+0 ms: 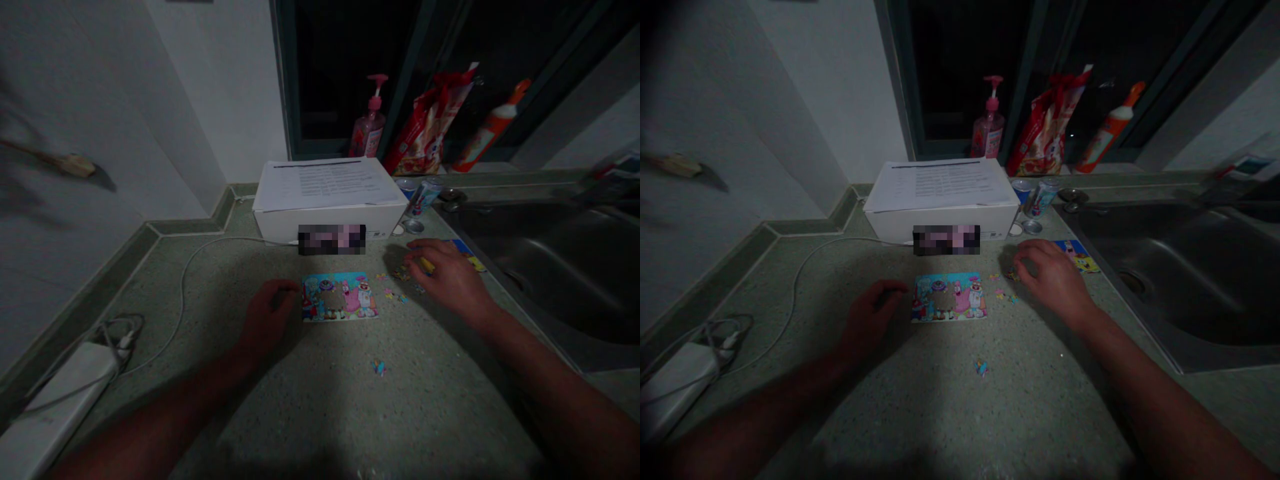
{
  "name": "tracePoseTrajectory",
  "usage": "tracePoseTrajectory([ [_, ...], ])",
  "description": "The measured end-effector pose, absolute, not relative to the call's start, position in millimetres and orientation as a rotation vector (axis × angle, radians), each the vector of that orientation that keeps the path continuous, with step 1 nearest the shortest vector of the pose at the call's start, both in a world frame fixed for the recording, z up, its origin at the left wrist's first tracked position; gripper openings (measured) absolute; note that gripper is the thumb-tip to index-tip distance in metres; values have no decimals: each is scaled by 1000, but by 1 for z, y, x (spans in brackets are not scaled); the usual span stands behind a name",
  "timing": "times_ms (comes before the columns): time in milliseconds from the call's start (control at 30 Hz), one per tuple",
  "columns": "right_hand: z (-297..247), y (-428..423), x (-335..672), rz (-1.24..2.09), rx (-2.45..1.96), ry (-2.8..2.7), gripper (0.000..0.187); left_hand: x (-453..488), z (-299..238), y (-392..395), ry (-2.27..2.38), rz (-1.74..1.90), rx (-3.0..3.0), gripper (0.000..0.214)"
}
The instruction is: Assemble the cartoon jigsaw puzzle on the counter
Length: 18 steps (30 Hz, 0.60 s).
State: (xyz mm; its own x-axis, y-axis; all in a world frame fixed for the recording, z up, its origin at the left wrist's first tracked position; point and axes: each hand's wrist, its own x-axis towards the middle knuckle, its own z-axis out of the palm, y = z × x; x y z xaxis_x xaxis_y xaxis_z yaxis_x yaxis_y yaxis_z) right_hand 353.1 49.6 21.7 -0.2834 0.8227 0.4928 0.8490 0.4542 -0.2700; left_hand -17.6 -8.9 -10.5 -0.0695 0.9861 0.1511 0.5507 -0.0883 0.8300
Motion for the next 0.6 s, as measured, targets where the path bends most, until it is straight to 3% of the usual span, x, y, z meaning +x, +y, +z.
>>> tracePoseTrajectory([
  [600,17,49,356,-29,-1431,-2277,25,-18,-12,-8,1645,1056,1690,18],
])
